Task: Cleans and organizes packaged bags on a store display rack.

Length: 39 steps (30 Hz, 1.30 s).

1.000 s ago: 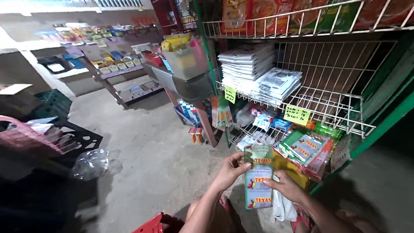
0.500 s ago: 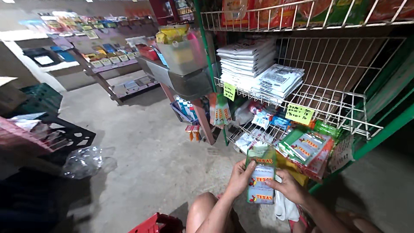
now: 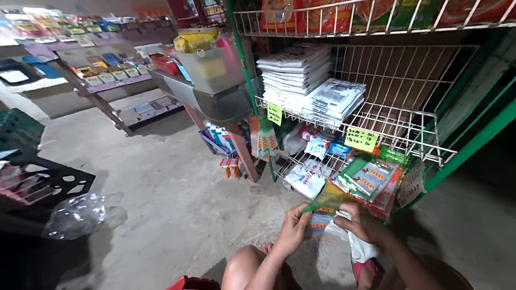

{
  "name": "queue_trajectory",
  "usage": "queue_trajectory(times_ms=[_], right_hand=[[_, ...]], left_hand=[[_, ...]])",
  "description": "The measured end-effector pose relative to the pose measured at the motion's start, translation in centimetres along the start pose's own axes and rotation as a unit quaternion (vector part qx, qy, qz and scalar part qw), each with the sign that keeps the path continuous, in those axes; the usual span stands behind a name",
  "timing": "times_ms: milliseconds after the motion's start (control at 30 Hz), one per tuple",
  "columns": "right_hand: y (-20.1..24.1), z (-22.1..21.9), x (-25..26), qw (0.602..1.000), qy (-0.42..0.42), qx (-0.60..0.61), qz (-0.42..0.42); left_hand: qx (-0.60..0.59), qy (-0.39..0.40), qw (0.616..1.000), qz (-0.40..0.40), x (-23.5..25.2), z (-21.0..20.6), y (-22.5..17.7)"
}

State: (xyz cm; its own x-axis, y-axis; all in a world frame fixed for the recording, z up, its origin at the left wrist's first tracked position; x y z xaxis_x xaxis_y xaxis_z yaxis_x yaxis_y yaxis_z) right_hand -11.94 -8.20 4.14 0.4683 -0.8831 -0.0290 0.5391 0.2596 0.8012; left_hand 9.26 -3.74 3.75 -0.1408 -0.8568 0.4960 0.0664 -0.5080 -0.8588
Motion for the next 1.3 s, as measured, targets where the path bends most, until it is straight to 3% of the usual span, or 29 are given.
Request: queue_trajectory(times_ms=[133, 267, 467, 667, 1067, 1300], right_hand=[[0.1, -0.6, 0.0, 0.992, -0.089, -0.027, 0.084], [0.4, -0.6, 0.2, 0.986, -0.113, -0.008, 0.121], [0.7, 0.6, 0.5, 0.998, -0.003, 0.016, 0.061], [2.0, -0.1, 0.1, 0.982, 0.120, -0.124, -0.074], [1.0, -1.5, -0.5, 0.969, 0.177, -0.156, -0.078], [0.0, -1.8, -0.3, 0.964, 0.204, -0.118, -0.120]], left_hand=[[0.018, 0.017, 1.000, -0.004, -0.1, -0.1, 0.3], [0.013, -0.002, 1.000, -0.015, -0.1, -0.1, 0.0], [-0.018, -0.104, 0.994, -0.015, 0.0, 0.3, 0.0], [-0.061, -0.205, 0.977, -0.009, -0.3, 0.6, -0.2], [-0.057, -0.224, 0.973, -0.028, -0.4, 0.7, -1.8], [-0.063, -0.223, 0.973, 0.013, 0.2, 0.3, -0.7]])
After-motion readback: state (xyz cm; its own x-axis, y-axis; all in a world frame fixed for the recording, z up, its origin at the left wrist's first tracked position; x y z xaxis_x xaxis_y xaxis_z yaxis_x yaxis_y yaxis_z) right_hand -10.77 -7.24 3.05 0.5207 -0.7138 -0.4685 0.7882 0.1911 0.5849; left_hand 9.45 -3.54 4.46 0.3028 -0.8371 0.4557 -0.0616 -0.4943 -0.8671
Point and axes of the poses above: each hand's wrist, its own x-axis towards the middle knuckle, its own z-axis out of the back of the hand, y = z × x, the point moved 3 cm from there along x, towards the middle knuckle, and after that the axes turned 15 degrees about -z, right-handed, at the moved point
